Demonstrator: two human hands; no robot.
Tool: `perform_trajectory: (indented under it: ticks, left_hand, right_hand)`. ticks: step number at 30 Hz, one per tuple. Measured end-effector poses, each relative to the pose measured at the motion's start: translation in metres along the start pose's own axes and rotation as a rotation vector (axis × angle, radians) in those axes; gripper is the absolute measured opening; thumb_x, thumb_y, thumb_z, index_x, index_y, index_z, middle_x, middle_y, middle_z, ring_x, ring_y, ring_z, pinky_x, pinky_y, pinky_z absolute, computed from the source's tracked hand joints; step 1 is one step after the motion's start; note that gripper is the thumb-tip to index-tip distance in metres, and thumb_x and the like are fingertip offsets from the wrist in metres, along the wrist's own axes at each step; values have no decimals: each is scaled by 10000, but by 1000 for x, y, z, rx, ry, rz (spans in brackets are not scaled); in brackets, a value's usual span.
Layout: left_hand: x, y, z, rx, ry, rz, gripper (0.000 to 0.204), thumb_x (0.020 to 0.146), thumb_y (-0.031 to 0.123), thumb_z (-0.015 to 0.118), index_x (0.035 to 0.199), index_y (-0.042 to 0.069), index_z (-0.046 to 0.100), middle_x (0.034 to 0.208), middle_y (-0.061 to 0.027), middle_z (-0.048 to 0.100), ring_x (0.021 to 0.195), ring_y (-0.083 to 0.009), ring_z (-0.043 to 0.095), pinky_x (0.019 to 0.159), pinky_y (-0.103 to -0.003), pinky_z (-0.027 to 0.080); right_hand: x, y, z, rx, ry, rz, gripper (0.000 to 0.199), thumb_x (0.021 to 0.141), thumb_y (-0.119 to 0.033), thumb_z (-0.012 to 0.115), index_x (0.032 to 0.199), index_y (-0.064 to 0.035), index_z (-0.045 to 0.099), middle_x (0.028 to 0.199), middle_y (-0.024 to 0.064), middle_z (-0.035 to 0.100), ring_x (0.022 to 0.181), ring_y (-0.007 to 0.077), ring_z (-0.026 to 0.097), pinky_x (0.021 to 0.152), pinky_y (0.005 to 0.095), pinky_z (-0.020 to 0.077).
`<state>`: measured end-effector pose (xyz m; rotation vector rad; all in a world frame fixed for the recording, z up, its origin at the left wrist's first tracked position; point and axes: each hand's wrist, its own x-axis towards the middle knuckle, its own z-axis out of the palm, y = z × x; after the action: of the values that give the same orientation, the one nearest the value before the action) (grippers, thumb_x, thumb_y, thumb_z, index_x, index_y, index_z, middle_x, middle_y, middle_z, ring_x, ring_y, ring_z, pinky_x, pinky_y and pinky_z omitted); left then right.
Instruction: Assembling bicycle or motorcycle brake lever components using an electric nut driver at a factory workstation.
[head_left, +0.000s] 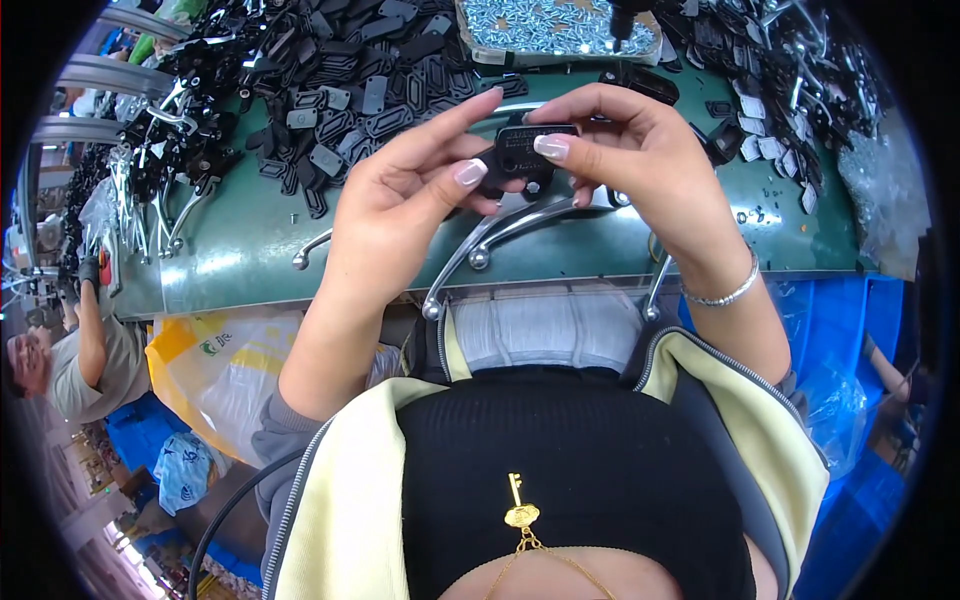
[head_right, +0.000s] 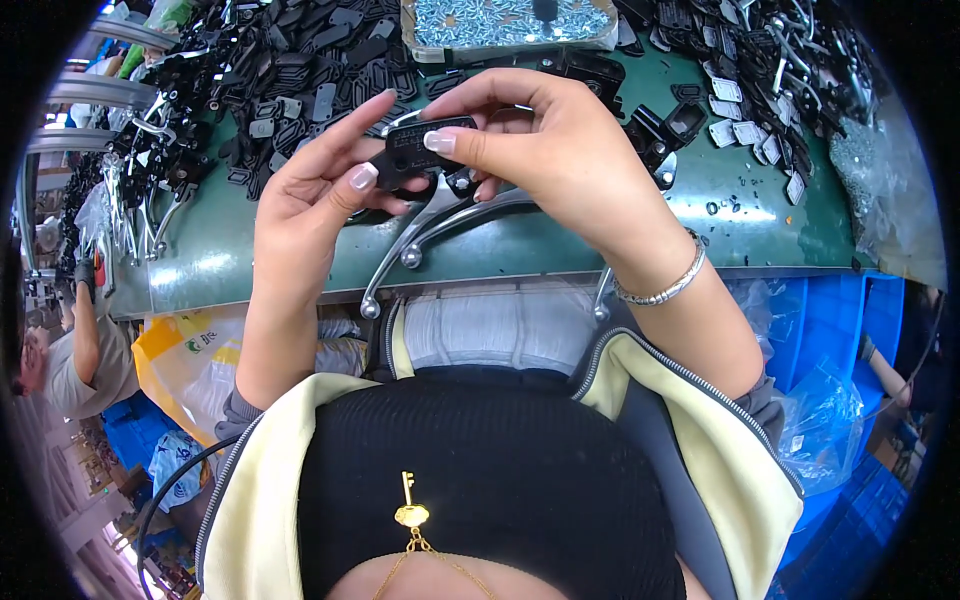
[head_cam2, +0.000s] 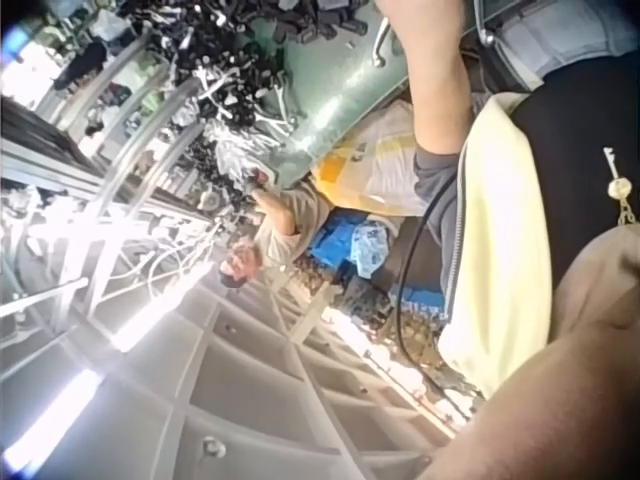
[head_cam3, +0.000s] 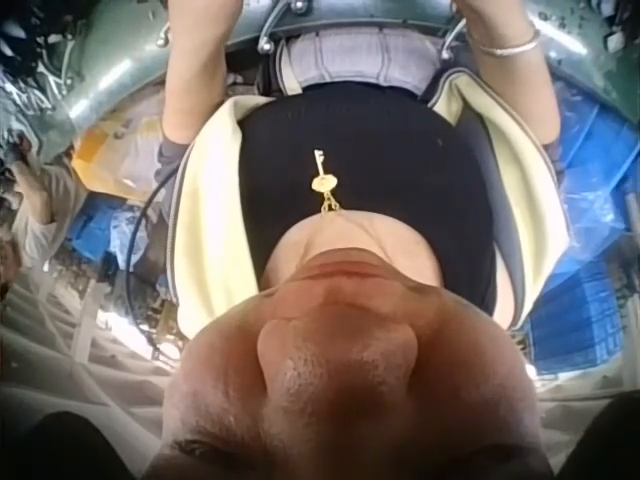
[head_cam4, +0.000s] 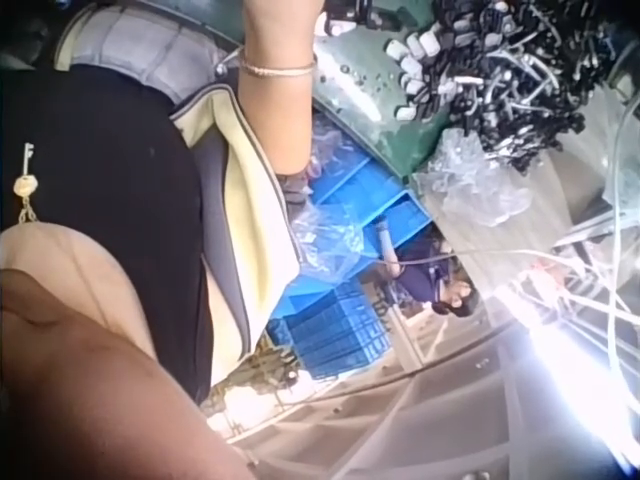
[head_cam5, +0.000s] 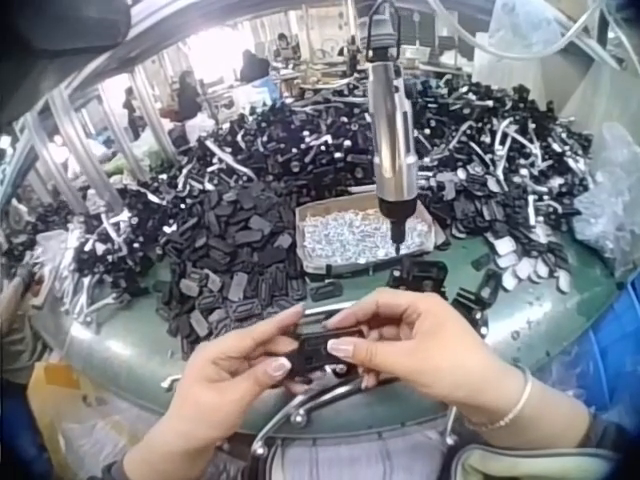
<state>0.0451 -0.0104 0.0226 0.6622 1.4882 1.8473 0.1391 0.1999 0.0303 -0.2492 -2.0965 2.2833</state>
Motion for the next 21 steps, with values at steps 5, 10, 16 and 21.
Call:
perform_trajectory:
  ticks: [5,10,16,21]
  left_hand:
    - [0,-11,-11,-119,-59,-69,452,966,56,688,1391,-15,550,1088,-124,711,1025,-218,728,842,-288,604]
    - [0,-20,-13,-420,-76,-161,414,975,63,686,1359,-6,549,1152,-154,707,1037,-233,725,847,-318,622]
    - [-2,-9,13,-238,94,-82,514,963,36,671,1440,6,482,1226,-207,697,1112,-281,713,861,-356,638]
    - [-3,-7,9,-121,103,59,509,959,-23,639,1444,-4,487,1243,-210,695,1102,-270,711,886,-334,609]
  right_hand:
    - [-5,-2,5,-77,-71,-27,263,918,-95,765,1160,-5,715,940,27,690,739,72,636,657,213,540]
    - [-3,-1,9,-108,-4,-111,214,909,-56,763,1115,-2,737,947,20,680,745,75,637,650,206,531]
    - [1,4,10,-414,61,-365,156,920,-38,742,1074,-19,760,929,10,661,739,70,625,632,205,505]
    - [11,-4,-7,-367,-23,-289,161,927,-67,739,1081,-26,759,899,15,662,709,63,610,610,206,490]
